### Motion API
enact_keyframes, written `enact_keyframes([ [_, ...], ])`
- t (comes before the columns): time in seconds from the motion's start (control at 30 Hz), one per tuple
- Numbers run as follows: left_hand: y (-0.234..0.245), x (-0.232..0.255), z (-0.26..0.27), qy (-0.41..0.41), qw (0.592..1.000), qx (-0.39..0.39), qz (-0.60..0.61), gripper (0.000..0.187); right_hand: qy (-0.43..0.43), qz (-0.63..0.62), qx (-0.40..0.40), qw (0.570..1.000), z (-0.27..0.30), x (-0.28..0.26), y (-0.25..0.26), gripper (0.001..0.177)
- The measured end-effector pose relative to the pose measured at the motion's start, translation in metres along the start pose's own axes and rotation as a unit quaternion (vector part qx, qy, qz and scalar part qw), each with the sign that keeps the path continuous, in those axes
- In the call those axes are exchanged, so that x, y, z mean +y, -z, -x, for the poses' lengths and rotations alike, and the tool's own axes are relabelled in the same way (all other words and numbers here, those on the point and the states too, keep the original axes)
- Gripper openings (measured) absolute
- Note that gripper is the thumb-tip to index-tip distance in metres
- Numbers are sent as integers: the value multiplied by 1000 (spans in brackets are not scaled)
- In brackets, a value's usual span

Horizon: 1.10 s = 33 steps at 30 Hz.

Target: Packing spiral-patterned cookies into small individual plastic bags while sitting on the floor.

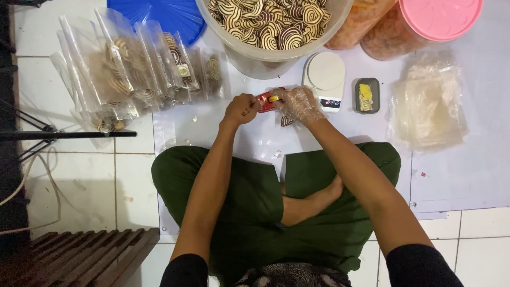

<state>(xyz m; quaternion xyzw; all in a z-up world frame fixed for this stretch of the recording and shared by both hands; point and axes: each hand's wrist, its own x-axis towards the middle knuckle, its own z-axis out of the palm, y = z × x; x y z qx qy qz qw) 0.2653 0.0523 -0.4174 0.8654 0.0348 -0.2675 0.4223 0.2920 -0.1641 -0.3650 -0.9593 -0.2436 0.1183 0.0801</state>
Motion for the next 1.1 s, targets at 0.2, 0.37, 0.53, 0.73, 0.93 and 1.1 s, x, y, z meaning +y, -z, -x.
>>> enact_keyframes([
  [0.2, -3, -15, -15, 2, 999, 3, 43, 25, -13, -14, -1, 1000, 0, 2, 0, 31],
  [0.37, -5, -23, -20, -2, 998, 11, 54, 22, -14, -24, -29, 999, -2, 3, 1, 34],
  [0.53, -1, -24, -13, -24, 995, 15, 93, 23, -21, -30, -29, 999, -6, 4, -6, 31],
  [0.73, -2, -30, -15, -36, 994, 16, 102, 20, -3, -39, -13, 999, 0, 0, 10, 27],
  [0.93, 2, -31, -10, -33, 993, 26, 112, 17, 10, -31, -2, 999, 3, -6, 18, 25],
  [1.1, -13, -42, -21, -30, 991, 29, 129, 18, -2, -29, -7, 1000, 2, -4, 6, 23],
])
